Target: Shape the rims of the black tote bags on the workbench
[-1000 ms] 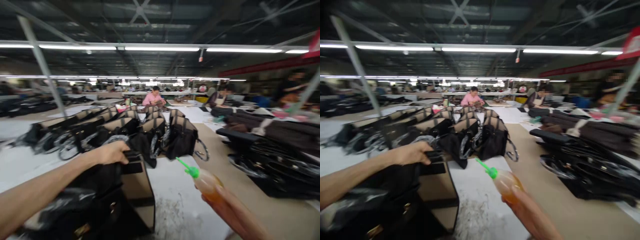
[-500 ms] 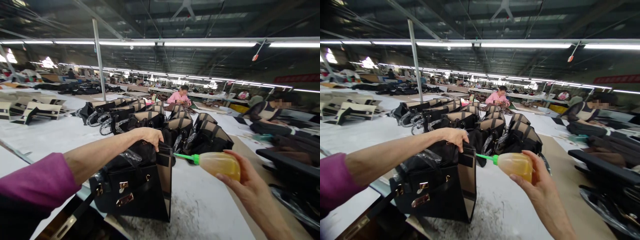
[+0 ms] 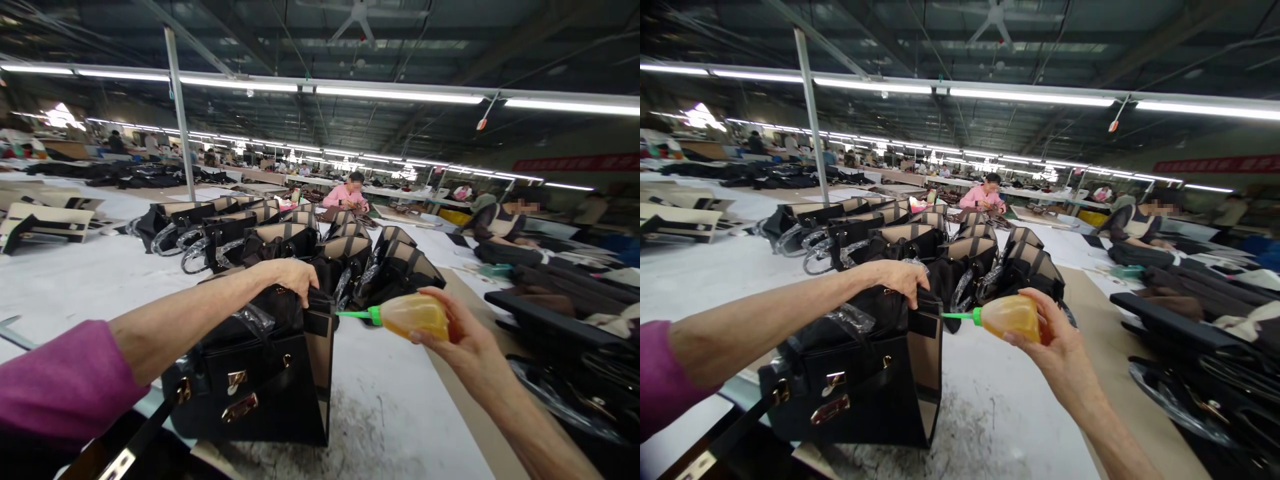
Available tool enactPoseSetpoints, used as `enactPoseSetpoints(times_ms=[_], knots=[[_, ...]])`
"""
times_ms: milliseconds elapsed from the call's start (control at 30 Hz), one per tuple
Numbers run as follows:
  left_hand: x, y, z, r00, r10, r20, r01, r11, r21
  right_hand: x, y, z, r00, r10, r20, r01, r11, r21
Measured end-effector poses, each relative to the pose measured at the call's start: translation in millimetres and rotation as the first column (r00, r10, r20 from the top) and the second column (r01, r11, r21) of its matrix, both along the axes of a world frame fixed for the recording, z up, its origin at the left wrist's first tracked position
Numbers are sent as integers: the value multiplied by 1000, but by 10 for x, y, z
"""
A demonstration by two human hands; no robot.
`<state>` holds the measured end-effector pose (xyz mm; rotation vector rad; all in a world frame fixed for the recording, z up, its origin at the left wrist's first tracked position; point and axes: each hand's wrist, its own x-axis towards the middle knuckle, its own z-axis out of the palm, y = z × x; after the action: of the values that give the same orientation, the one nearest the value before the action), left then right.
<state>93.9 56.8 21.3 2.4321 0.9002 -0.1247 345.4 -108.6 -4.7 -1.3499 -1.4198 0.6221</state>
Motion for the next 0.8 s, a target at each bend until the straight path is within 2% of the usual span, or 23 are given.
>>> enactPoseSetpoints(times_ms=[100,167,200,267,333,433,533,600,667,733,800], knots=[[-2,11,-10,1000,-5,-4,5,1000,9,-2,-10,27,994,23,-105,-27,999,-41],[0,24,-22,1000,-8,-8,8,1000,11,-15,-11,13,957,70,-282,-107,987,-120],[2,30,-27,1000,-10,-10,10,1000,11,-25,-7,-17,910,95,-403,-170,973,-155],[6,36,-35,1000,-13,-13,13,1000,12,-53,12,-134,752,105,-651,-293,938,-187],[5,31,-34,1000,-16,-18,16,1000,15,-88,36,-310,569,25,-822,-331,922,-201],[-7,6,-17,999,-15,-31,16,1000,23,-155,55,-576,356,-142,-924,-307,916,-259],[-23,-29,7,999,-8,-47,9,999,33,-213,37,-723,221,-204,-954,-323,907,-269],[-27,-47,19,998,-4,-56,6,999,37,-222,14,-758,180,-221,-959,-325,906,-270],[-25,-57,22,998,-4,-62,6,999,36,-203,-15,-771,184,-226,-957,-315,908,-275],[-19,-52,17,998,-7,-64,9,999,32,-177,-52,-772,238,-204,-950,-302,914,-272],[-14,-35,9,998,-10,-63,11,1000,26,-167,-101,-750,344,-149,-927,-298,919,-258]])
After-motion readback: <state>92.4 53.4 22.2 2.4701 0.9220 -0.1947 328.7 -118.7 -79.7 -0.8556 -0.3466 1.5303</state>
